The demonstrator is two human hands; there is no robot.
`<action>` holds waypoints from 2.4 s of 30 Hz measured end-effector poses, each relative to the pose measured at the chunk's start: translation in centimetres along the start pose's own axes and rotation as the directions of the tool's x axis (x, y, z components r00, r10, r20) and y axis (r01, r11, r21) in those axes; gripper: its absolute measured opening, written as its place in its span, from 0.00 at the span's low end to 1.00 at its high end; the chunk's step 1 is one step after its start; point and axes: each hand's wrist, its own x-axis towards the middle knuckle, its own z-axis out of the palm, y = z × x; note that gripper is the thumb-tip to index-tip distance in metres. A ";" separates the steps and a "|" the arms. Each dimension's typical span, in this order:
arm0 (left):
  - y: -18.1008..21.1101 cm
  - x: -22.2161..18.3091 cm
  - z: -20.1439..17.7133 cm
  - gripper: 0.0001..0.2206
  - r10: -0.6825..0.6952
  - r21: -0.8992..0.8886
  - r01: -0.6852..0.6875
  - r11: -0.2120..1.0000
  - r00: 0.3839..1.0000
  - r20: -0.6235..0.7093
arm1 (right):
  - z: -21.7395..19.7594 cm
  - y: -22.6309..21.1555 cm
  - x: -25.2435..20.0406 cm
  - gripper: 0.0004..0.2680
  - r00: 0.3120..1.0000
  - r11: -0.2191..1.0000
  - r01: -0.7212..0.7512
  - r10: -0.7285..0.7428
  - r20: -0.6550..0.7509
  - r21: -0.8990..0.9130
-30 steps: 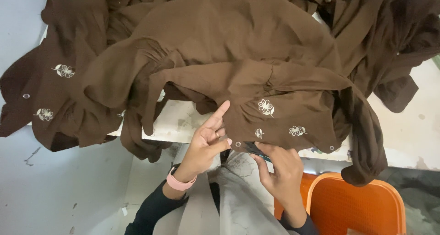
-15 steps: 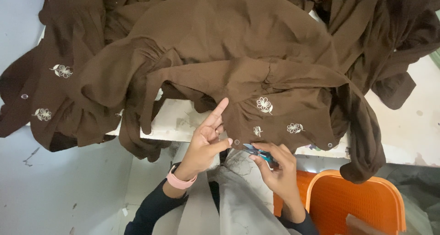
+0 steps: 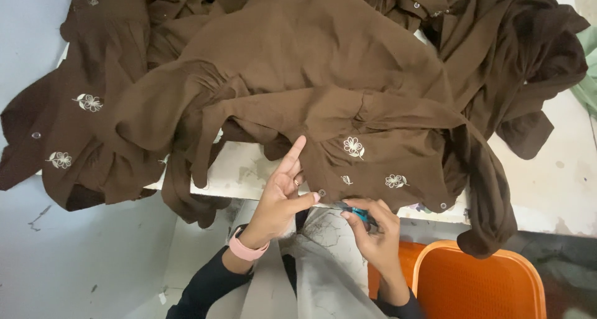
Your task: Trimming loose threads from brown garments using small scissors in a factory setting
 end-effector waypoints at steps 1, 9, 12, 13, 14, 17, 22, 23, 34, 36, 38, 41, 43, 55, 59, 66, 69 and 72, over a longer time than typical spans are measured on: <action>-0.1 0.0 0.0 0.37 0.013 -0.011 -0.013 1.000 1.000 0.009 | -0.1 0.0 0.1 0.04 1.000 1.000 -0.008 0.008 0.013 0.008; -0.1 0.0 0.3 0.37 0.019 -0.013 -0.019 1.000 1.000 -0.006 | 0.2 -0.2 0.3 0.05 1.000 1.000 0.022 -0.022 0.015 -0.007; 0.0 0.0 0.4 0.36 0.039 -0.053 -0.038 0.998 0.999 0.015 | 0.4 -0.1 0.4 0.03 0.984 0.983 0.168 -0.171 -0.039 -0.077; 0.1 0.0 0.4 0.36 0.028 -0.065 -0.027 0.998 1.000 0.013 | 0.4 0.0 0.3 0.04 0.988 0.987 0.147 -0.150 -0.044 -0.057; 0.1 0.0 0.4 0.36 0.016 -0.077 -0.015 0.997 1.000 0.011 | 0.4 0.0 0.2 0.04 0.991 0.991 0.125 -0.127 -0.047 -0.038; -0.2 0.2 0.2 0.37 -0.015 -0.032 0.013 0.999 0.999 -0.036 | 0.7 0.2 0.7 0.03 0.962 0.964 0.256 -0.261 -0.075 -0.070; -1.3 -0.1 -0.2 0.37 0.040 -0.070 -0.042 0.997 0.999 -0.022 | 1.3 0.0 2.2 0.07 0.901 0.902 0.415 -0.426 -0.085 -0.120; -1.9 -0.2 -0.5 0.38 0.087 -0.080 -0.089 0.993 0.996 -0.033 | 1.6 -0.2 2.6 0.02 0.857 0.859 0.497 -0.508 -0.089 -0.122; 0.6 -2.5 0.7 0.05 0.570 0.781 -0.506 0.365 0.785 0.242 | 0.6 -2.0 3.0 0.04 0.956 0.945 0.279 -0.290 0.040 0.172; 0.5 -2.3 1.1 0.04 0.527 0.714 -0.451 0.536 0.839 0.136 | 0.2 -2.4 2.6 0.02 0.963 0.956 0.266 -0.258 -0.076 0.125; 0.5 -2.3 1.4 0.04 0.484 0.685 -0.335 0.647 0.875 -0.029 | -0.5 -3.3 2.2 0.05 0.956 0.960 0.170 -0.216 -0.200 -0.224; -0.1 -1.8 1.4 0.05 0.624 0.724 -0.448 0.524 0.781 0.032 | -1.1 -5.3 1.6 0.09 0.993 0.987 -0.028 0.010 -0.115 -0.156; -0.4 -1.6 1.5 0.05 0.688 0.743 -0.514 0.429 0.719 0.101 | -0.8 -4.8 1.0 0.07 0.992 0.988 -0.092 0.080 -0.098 -0.126; -1.0 -1.5 0.7 0.04 0.716 0.778 -0.618 -0.114 0.492 0.496 | -0.4 -4.3 1.0 0.05 0.991 0.946 0.011 -0.053 -0.121 -0.325; -0.9 -1.4 0.5 0.04 0.699 0.759 -0.627 -0.175 0.464 0.544 | -0.3 -3.6 0.9 0.05 0.986 0.948 0.051 -0.098 -0.138 -0.315; -0.7 -1.1 -0.5 0.01 0.649 0.649 -0.758 -0.071 0.459 0.607 | -1.7 -1.5 1.6 0.17 0.988 0.942 0.141 -0.152 -0.013 -0.305; -2.3 1.1 -2.7 0.21 0.431 0.713 -0.591 -0.377 0.569 0.700 | -3.6 -0.5 1.3 0.15 0.949 0.932 0.314 -0.300 0.099 -0.181; 0.3 1.8 -2.9 0.18 0.335 0.786 -0.599 -0.151 0.717 0.611 | -6.3 -0.6 1.1 0.10 0.963 0.945 0.267 -0.259 -0.069 0.190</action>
